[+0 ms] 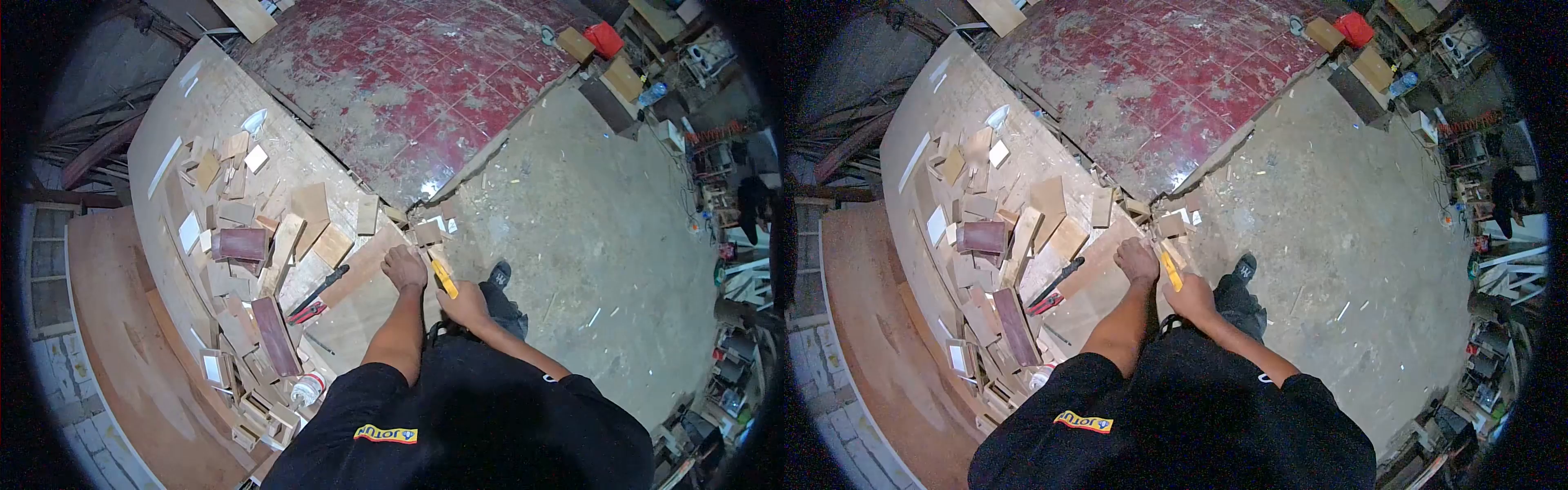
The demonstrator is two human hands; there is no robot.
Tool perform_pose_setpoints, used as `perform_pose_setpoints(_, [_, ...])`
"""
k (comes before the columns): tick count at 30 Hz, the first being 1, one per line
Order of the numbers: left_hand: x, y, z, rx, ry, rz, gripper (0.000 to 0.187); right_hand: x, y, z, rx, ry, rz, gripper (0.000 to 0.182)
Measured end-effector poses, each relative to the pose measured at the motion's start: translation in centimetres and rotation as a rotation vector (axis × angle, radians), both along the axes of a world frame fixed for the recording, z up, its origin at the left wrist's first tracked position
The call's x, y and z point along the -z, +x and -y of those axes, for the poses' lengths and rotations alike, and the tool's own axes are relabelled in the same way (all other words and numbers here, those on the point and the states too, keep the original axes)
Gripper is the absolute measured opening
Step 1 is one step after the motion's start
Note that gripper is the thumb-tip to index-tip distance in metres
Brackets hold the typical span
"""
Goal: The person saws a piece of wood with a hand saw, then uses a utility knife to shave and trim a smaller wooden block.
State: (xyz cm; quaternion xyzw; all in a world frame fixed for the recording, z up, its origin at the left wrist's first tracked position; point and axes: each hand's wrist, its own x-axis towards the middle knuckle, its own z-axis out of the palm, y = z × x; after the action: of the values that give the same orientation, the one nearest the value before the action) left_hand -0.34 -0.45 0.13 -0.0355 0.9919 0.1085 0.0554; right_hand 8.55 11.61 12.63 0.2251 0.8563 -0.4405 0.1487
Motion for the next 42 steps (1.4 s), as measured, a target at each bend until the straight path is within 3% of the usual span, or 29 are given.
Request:
perform_pose_setpoints(19, [0.1,0.1,-0.9,-0.053,0.032,-0.03,0.035,0.9,-0.5,-1.6,-0.028,-0.061,-0.015,0.04])
perform_pose_setpoints(22, [0.1,0.2,-1.3,-0.05,-0.011,0.031,0.038,1.3,-0.4,-1.5,-0.027,-0.1,0.003,0.038])
perform_pose_setpoints(25, [0.2,-0.1,-1.6,-0.039,0.0,-0.075,0.049,1.1,-0.4,-1.4,-0.032,-0.111,0.003,0.035])
perform_pose_setpoints(28, [0.0,0.1,-1.0,-0.016,0.003,0.074,0.055,1.1,0.3,-0.9,-0.013,-0.119,0.038,0.031])
perform_pose_setpoints(33, [-0.1,-0.1,-1.3,-0.027,-0.023,0.064,0.056,-1.4,-0.5,-0.7,-0.006,-0.115,0.061,0.031])
perform_pose_setpoints(42, [-0.8,-0.5,-1.4,-0.034,-0.076,0.133,0.061,0.1,1.6,-1.3,-0.03,-0.201,0.0,0.031])
